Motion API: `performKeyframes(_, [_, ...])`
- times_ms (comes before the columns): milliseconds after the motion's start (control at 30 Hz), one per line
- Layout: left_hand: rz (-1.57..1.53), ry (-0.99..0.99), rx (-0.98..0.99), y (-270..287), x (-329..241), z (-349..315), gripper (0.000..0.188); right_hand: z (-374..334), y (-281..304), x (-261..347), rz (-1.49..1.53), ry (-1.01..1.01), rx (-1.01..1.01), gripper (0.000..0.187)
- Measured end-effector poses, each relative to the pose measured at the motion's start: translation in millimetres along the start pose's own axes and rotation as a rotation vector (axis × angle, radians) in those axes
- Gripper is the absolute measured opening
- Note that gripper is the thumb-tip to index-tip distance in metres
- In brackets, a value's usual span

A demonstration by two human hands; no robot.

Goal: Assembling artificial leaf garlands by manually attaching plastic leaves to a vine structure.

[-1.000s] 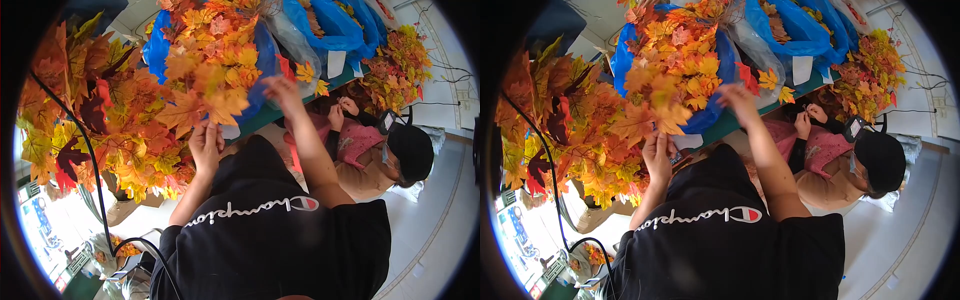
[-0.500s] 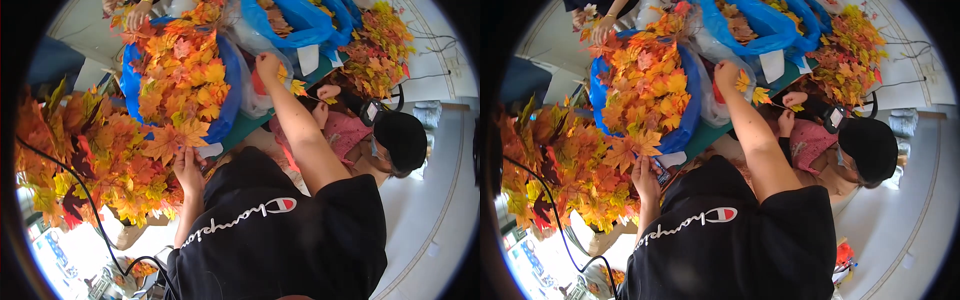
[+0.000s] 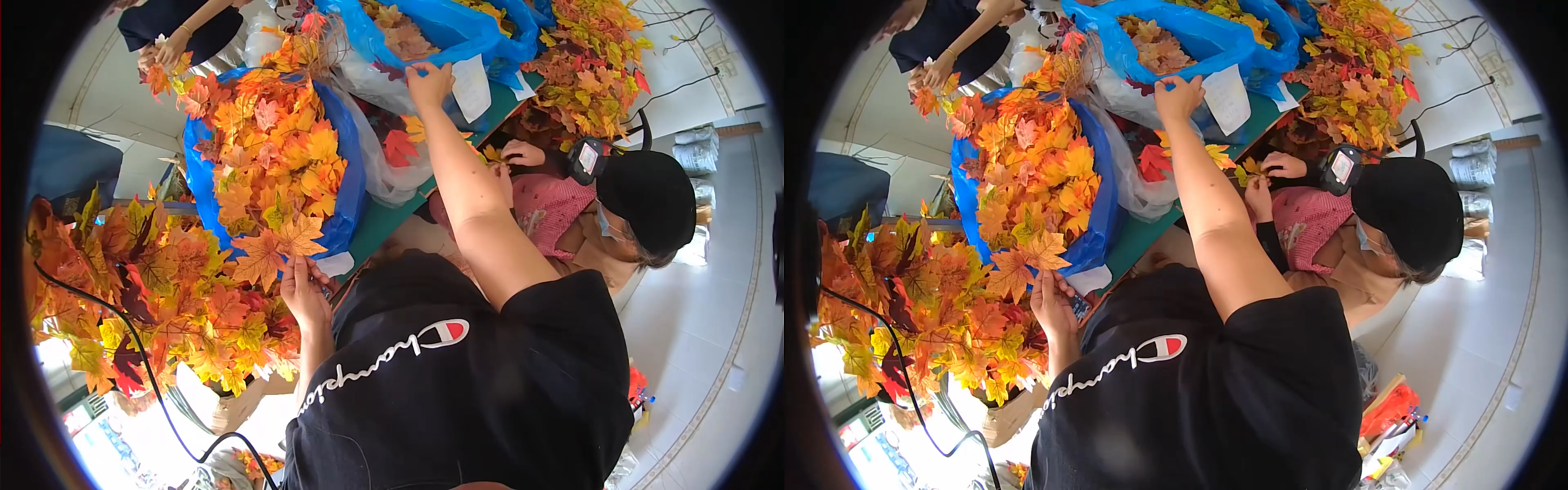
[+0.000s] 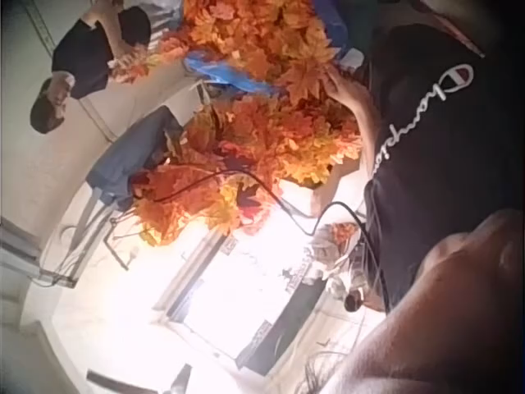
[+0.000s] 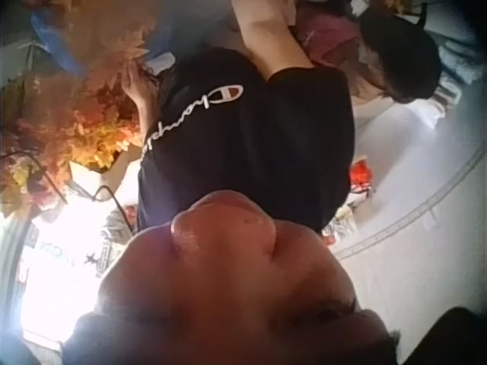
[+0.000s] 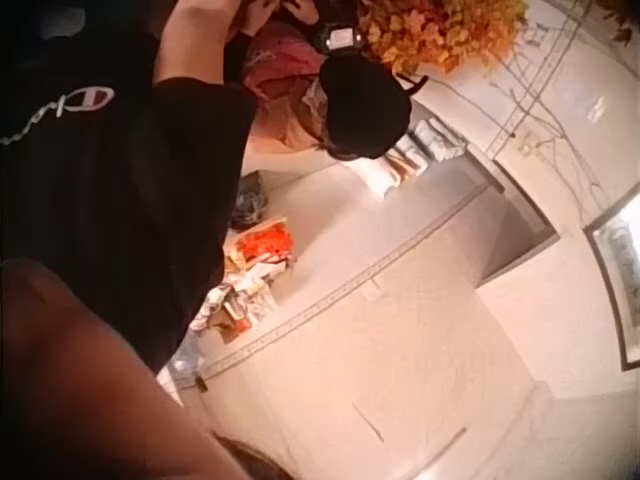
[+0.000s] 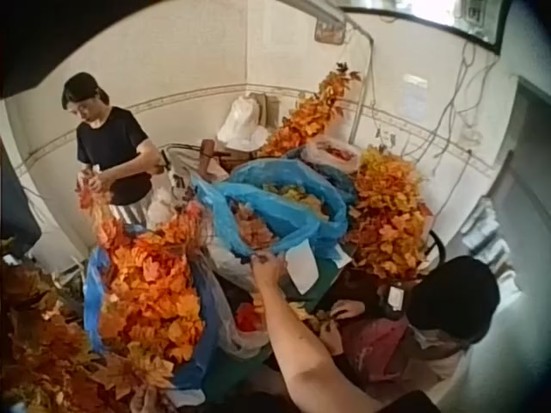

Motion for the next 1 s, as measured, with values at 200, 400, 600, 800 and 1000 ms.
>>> performKeyframes(200, [0.11, -0.034, -0.029, -11, 3, 1, 0.017, 0, 2, -23, 0.0, 0.014, -0.064, 0.01])
performKeyframes(400, [0.041, -0.086, -0.078, 14, -1, 12, 0.016, -92, 64, 71, 0.23, 0.293, 0.374, 0.011])
performKeyframes(600, [-0.044, -0.073, -0.046, 2, -2, 27, 0.017, -229, 96, 106, 0.598, 0.325, 1.084, 0.012])
performKeyframes(800, [-0.037, -0.069, 0.021, -2, 18, 39, 0.012, -286, 118, 119, 0.633, 0.475, 1.193, 0.012])
performKeyframes(1000, [-0.13, -0.053, -0.022, -24, 12, 25, 0.011, -292, 84, 99, 0.847, -0.283, 1.357, 0.02])
Point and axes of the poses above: each hand's wrist, its own z-axis towards the middle knuckle, its own y-axis out of the back of the hand, x = y × z, the point moved 7 cm from there along z, towards the middle knuckle, and after that the axes turned 11 degrees about -z, right-handed, at the moved point
